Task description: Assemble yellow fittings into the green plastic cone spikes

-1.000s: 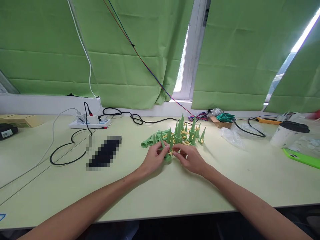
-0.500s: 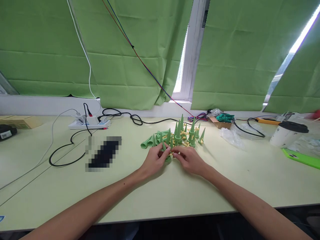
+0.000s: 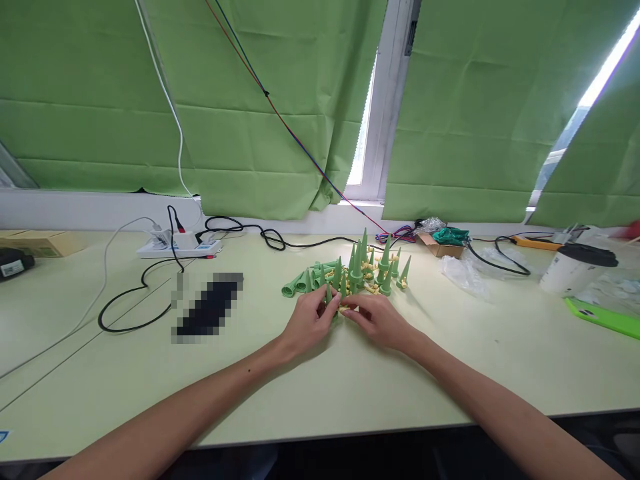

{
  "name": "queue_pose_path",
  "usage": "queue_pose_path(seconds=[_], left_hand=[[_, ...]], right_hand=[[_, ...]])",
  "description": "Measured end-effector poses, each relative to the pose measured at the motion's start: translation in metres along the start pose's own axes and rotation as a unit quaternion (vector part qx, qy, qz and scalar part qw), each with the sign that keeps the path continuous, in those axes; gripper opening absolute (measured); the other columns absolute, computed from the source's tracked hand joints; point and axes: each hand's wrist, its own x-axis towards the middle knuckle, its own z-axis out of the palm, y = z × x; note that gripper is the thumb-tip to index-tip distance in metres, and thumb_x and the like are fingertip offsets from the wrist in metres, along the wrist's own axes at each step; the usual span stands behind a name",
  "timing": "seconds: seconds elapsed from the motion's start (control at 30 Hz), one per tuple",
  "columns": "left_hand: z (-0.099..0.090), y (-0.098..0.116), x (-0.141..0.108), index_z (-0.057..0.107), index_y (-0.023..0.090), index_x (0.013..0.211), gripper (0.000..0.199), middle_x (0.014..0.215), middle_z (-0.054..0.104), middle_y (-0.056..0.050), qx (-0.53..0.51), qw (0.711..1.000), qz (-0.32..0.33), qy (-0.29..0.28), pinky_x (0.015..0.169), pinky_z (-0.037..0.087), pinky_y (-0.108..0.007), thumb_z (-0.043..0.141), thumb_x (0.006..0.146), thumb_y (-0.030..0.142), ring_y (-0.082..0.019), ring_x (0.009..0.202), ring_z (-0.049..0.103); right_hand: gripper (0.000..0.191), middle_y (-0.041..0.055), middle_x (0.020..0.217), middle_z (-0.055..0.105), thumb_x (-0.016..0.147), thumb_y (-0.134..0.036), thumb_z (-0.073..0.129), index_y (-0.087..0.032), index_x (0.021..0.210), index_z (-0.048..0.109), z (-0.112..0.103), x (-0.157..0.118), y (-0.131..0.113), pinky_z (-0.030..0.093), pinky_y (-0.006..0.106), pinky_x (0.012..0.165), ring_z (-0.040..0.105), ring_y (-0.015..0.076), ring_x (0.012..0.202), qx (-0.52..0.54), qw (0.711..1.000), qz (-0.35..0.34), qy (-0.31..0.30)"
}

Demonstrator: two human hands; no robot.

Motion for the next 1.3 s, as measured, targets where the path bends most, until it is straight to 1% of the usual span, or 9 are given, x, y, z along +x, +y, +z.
queue_pose_path(seconds=[0.2,0.37,0.5,0.63,0.8,0.93,1.1,1.17,1.3], left_hand=[[-0.001,0.002,-0.001,0.055,0.018,0.083,0.025,0.066,0.053,0.003,0.006,1.000,0.000,0.000,0.051,0.031,-0.024,0.049,0.097,0.038,-0.009,0.050,0.038],[-0.001,0.004,-0.001,0.056,0.018,0.083,0.027,0.065,0.052,0.003,0.012,1.000,0.007,0.002,0.050,0.030,-0.024,0.048,0.097,0.040,-0.009,0.049,0.037],[-0.002,0.004,-0.001,0.056,0.018,0.084,0.027,0.059,0.045,0.005,0.025,1.000,0.015,-0.012,0.051,0.029,-0.024,0.047,0.098,0.040,-0.009,0.048,0.035],[-0.002,0.005,-0.001,0.056,0.018,0.084,0.028,0.060,0.047,0.005,0.026,0.999,0.025,-0.024,0.051,0.029,-0.024,0.047,0.098,0.040,-0.009,0.048,0.036],[-0.002,0.005,-0.002,0.057,0.018,0.084,0.028,0.061,0.047,0.004,0.049,0.998,0.034,-0.023,0.053,0.031,-0.024,0.046,0.099,0.039,-0.010,0.051,0.038],[-0.002,0.001,-0.003,0.058,0.017,0.085,0.026,0.063,0.049,0.004,0.066,0.996,0.053,-0.023,0.055,0.034,-0.024,0.047,0.099,0.037,-0.010,0.053,0.039],[-0.001,-0.002,-0.003,0.059,0.017,0.088,0.026,0.063,0.053,0.003,0.077,0.995,0.058,-0.021,0.055,0.036,-0.024,0.046,0.099,0.037,-0.010,0.053,0.042],[-0.001,0.000,-0.002,0.060,0.017,0.090,0.025,0.067,0.057,0.002,0.077,0.995,0.062,-0.019,0.055,0.038,-0.024,0.048,0.099,0.037,-0.009,0.052,0.043],[-0.002,0.008,-0.002,0.060,0.018,0.100,0.021,0.091,0.067,-0.002,0.054,0.995,0.088,-0.004,0.054,0.043,-0.022,0.057,0.094,0.038,-0.007,0.055,0.050]], right_hand=[[0.019,0.0040,0.079,0.071,0.096,-0.026,0.060,-0.018,0.108,0.071,0.002,0.000,0.004,0.043,0.026,0.061,0.056,0.0138,0.060,-0.002,1.000,-0.013,0.011],[0.020,0.0057,0.077,0.071,0.099,-0.029,0.054,-0.017,0.097,0.071,0.003,0.000,0.005,0.044,0.027,0.063,0.060,0.0160,0.065,-0.005,0.999,-0.037,0.025],[0.023,0.0034,0.071,0.067,0.101,-0.028,0.051,-0.018,0.087,0.066,0.002,0.000,0.003,0.040,0.026,0.060,0.055,0.0145,0.061,0.000,0.999,-0.036,0.010],[0.031,-0.0002,0.062,0.056,0.101,-0.026,0.046,-0.019,0.073,0.056,0.001,-0.001,0.000,0.034,0.026,0.055,0.045,0.0125,0.055,0.004,1.000,-0.018,-0.009],[0.032,-0.0029,0.058,0.051,0.100,-0.024,0.045,-0.021,0.068,0.045,0.001,0.000,-0.006,0.032,0.025,0.054,0.041,0.0114,0.052,0.048,0.998,0.027,-0.019],[0.037,-0.0035,0.055,0.050,0.101,-0.025,0.042,-0.020,0.064,0.044,-0.001,0.001,-0.011,0.034,0.025,0.054,0.043,0.0105,0.050,0.079,0.994,0.066,-0.036],[0.038,-0.0030,0.055,0.052,0.101,-0.027,0.041,-0.019,0.064,0.046,-0.001,0.002,-0.014,0.035,0.025,0.054,0.044,0.0103,0.050,0.099,0.991,0.085,-0.039],[0.038,-0.0031,0.054,0.052,0.100,-0.027,0.042,-0.019,0.063,0.046,-0.001,0.002,-0.013,0.033,0.025,0.053,0.043,0.0103,0.049,0.098,0.991,0.090,-0.031],[0.036,-0.0033,0.056,0.051,0.099,-0.029,0.046,-0.019,0.064,0.047,-0.001,0.002,-0.012,0.030,0.025,0.053,0.041,0.0106,0.052,0.091,0.991,0.095,0.009]])
